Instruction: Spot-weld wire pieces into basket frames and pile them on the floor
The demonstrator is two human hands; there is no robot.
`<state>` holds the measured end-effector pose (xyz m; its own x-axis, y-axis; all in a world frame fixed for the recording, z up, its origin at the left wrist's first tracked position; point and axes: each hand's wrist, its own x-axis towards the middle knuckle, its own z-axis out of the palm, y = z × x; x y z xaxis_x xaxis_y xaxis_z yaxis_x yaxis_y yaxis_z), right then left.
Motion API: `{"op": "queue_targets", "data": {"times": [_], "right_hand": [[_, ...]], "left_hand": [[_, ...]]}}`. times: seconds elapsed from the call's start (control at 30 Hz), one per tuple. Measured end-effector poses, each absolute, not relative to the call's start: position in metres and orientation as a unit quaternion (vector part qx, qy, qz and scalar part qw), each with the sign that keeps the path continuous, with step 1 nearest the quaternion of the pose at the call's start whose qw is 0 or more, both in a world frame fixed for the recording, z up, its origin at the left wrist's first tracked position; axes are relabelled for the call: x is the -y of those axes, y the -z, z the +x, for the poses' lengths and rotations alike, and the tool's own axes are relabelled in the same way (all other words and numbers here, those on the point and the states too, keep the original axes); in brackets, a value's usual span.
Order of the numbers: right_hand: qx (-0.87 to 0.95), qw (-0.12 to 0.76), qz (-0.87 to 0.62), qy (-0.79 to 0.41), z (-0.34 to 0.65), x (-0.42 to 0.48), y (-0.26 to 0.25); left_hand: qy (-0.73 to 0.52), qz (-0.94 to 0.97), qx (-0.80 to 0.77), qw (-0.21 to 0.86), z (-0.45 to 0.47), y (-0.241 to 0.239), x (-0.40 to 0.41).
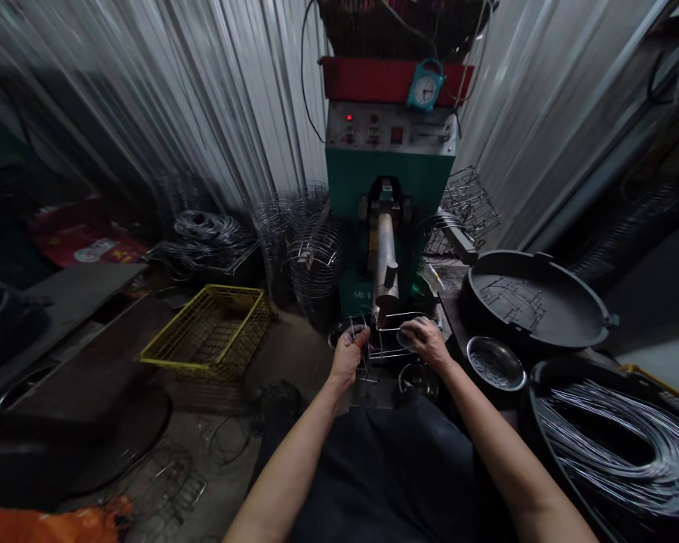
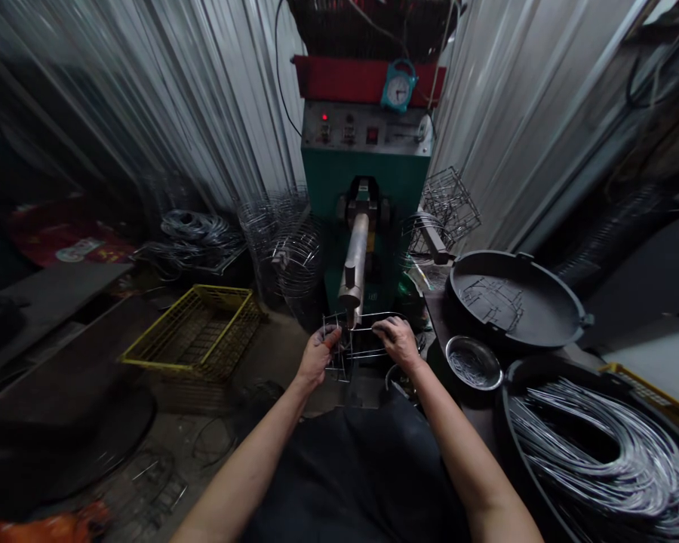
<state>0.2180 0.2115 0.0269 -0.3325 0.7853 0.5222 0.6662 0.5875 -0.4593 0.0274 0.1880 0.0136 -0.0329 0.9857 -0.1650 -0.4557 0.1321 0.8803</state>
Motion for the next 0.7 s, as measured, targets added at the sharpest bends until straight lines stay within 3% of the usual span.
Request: {"op": "queue_targets", "data": {"times": [0.7], "right_hand": [[0.801, 0.389, -0.443, -0.105, 0.218, -0.214, -0.024]], "left_hand": [[-0.553, 0.310, -0.426, 0.645, 0.023, -0.025, -0.194]]}}
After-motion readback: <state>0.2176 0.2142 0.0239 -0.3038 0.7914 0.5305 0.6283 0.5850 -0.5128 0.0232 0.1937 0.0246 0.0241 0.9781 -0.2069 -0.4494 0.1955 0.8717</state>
